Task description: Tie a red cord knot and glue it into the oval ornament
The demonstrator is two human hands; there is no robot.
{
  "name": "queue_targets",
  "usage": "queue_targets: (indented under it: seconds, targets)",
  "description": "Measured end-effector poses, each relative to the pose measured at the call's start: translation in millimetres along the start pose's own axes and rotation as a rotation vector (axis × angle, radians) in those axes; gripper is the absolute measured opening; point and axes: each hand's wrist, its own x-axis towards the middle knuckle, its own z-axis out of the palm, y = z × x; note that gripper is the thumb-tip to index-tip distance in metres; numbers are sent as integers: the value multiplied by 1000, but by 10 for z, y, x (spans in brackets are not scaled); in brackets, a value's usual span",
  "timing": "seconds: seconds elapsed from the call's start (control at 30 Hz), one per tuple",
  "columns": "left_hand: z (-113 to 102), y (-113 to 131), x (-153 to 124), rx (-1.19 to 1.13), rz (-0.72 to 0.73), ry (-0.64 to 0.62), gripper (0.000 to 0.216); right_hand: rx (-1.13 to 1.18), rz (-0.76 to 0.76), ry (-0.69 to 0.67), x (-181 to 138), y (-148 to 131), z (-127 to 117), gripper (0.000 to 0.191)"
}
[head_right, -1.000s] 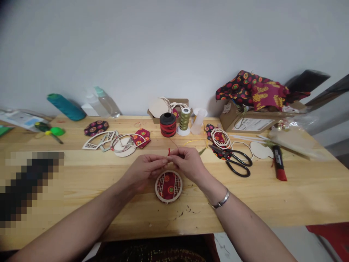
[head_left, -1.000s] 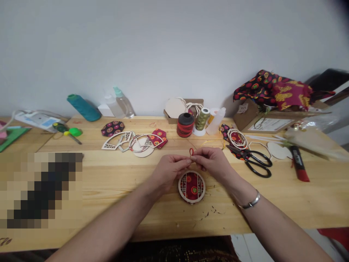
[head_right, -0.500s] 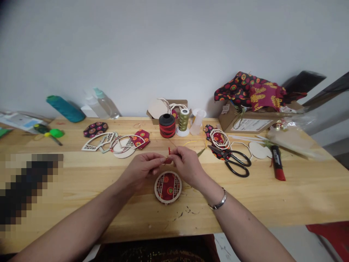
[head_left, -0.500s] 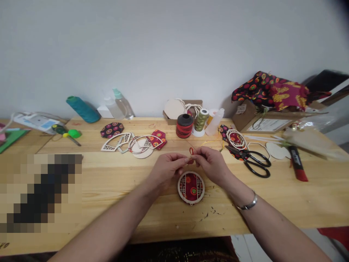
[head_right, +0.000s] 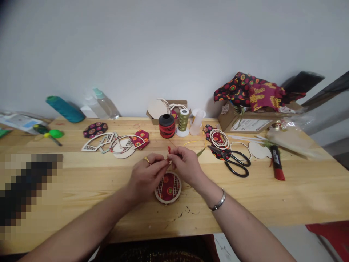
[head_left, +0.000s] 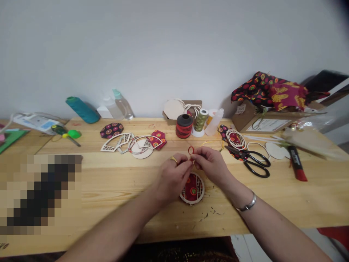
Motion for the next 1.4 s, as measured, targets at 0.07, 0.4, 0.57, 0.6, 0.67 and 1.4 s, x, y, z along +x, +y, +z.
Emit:
queue_targets:
  seconds: [0.07,0.4,0.57,0.6,0.67,1.4]
  targets:
    - [5,-7,-31,170,119,-34,17,63,34,1,-6,-1,17,17]
    - [57,5,-58,277,234,-59,18,219,128,19,-34,44,89,21]
    - [34,24,-40,186,185,-101,19,293,146,3,-28,53,101,22]
    - [21,31,-32,163,170,-102,19,314,155,-11,-28,43,100,23]
    - [-8,41,-15,106,131,-96,18,347,179,-32,-33,15,98,22]
    - [-65,29,147,-843,-817,-209,22,-166,-73,8,-44,131,57,7]
